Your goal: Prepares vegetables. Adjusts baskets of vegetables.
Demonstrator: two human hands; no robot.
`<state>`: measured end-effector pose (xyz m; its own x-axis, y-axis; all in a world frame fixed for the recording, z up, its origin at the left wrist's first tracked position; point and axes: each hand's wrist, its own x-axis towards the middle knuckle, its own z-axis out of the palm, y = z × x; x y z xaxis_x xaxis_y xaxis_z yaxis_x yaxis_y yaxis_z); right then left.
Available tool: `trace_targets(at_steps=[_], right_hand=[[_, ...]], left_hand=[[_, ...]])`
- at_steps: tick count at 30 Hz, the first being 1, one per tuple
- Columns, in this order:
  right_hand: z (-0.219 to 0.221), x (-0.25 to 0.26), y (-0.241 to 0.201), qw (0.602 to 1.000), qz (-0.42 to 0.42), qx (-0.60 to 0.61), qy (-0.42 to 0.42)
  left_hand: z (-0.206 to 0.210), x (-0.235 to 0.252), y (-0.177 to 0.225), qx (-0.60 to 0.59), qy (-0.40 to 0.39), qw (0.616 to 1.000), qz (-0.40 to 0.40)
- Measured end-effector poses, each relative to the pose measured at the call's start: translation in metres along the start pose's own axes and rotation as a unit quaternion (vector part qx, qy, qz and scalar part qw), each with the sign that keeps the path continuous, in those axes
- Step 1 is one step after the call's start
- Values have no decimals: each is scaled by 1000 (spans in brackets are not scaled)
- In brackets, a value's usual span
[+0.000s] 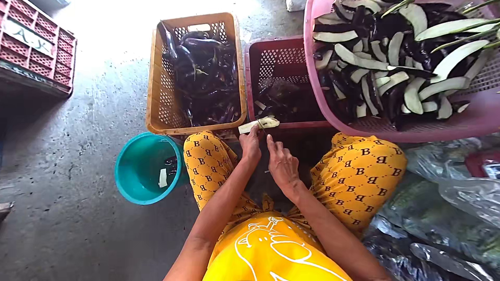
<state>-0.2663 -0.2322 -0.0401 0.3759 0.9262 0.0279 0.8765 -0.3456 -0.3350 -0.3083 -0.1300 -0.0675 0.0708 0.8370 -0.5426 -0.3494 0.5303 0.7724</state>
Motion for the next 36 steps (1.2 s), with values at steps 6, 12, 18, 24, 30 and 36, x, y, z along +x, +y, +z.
trace_targets(at_steps=[6, 12, 18, 24, 30, 36], right_hand=[[-8, 11, -10, 997, 19, -28, -70], [-4, 48, -5, 993, 34, 40, -104], [-23, 48, 17, 968, 109, 148, -173], [-19, 50, 19, 965, 116, 160, -171], [-23, 44, 21, 973, 122, 161, -109], [-47, 53, 31, 973, 133, 188, 8]], left_hand=[[1, 1, 1, 17, 7, 1000, -9], [-3, 3, 5, -22, 9, 999, -30], [-11, -2, 26, -109, -48, 987, -105], [-12, -5, 28, -156, -103, 974, -128], [-12, 3, 8, 120, -98, 988, 8], [26, 18, 38, 356, -183, 915, 47]])
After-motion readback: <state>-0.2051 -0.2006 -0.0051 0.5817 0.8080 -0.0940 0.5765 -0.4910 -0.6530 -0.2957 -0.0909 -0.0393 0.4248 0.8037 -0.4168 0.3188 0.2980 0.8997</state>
